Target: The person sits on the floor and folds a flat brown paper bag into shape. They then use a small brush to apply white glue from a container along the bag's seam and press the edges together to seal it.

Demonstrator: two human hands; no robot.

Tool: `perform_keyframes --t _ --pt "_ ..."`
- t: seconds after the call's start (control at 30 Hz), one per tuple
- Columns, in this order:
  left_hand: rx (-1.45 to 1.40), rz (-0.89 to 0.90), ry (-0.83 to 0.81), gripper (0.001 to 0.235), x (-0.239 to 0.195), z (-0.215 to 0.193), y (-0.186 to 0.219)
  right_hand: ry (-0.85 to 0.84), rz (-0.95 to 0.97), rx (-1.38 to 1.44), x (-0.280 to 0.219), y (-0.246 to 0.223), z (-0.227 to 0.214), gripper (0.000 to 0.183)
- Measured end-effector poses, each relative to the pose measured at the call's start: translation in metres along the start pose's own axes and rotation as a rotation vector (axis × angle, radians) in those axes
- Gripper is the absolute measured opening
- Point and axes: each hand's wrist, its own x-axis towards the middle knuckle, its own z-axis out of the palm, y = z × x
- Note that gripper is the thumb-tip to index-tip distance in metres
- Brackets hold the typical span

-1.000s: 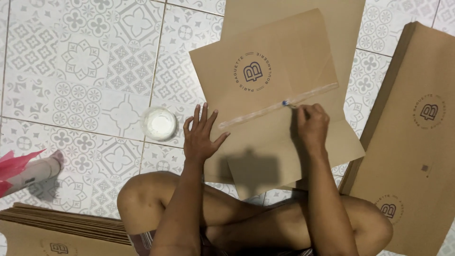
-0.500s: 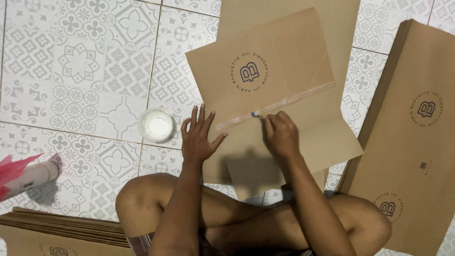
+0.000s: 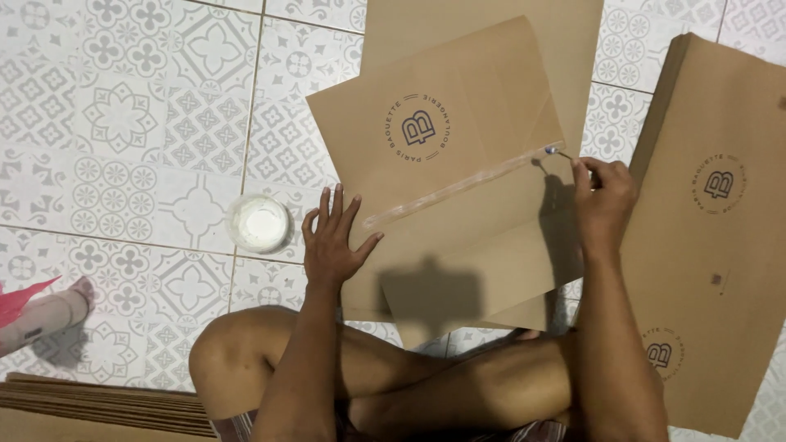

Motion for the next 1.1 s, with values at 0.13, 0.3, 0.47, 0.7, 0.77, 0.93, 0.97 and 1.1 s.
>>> perform_keyframes --t 0.13,0.3,0.47,0.7,0.77,0.93,0.97,1.1 --pt "-0.005 0.008 0.011 0.075 0.0 0.0 0.0 0.003 0.011 -0.01 -0.003 0.026 -0.003 0.006" --pt "-0.006 0.031 0.067 0.075 -0.001 0.004 -0.002 -0.032 0.097 0.052 -0.004 0.005 0.007 0.005" --pt "-0.015 0.032 0.067 0.074 0.001 0.004 0.0 -0.094 0.043 0.052 -0.001 0.006 0.033 0.005" --pt "-0.006 0.009 0.033 0.074 0.001 0.003 0.002 0.025 0.092 0.02 0.01 0.063 0.032 0.002" --pt "-0.007 0.007 0.027 0.074 0.002 0.003 0.001 0.001 0.069 0.036 0.008 0.069 0.031 0.003" --pt "-0.018 0.002 0.017 0.074 0.003 0.003 0.002 -0.073 0.062 0.081 0.008 0.054 0.039 0.006" --pt "-0.008 -0.001 0.007 0.075 0.002 0.003 0.002 -0.046 0.055 0.05 0.009 0.057 0.039 0.005" --pt "0.006 -0.006 -0.008 0.075 0.002 0.005 -0.001 0.019 -0.008 -0.029 0.012 0.061 0.036 0.005"
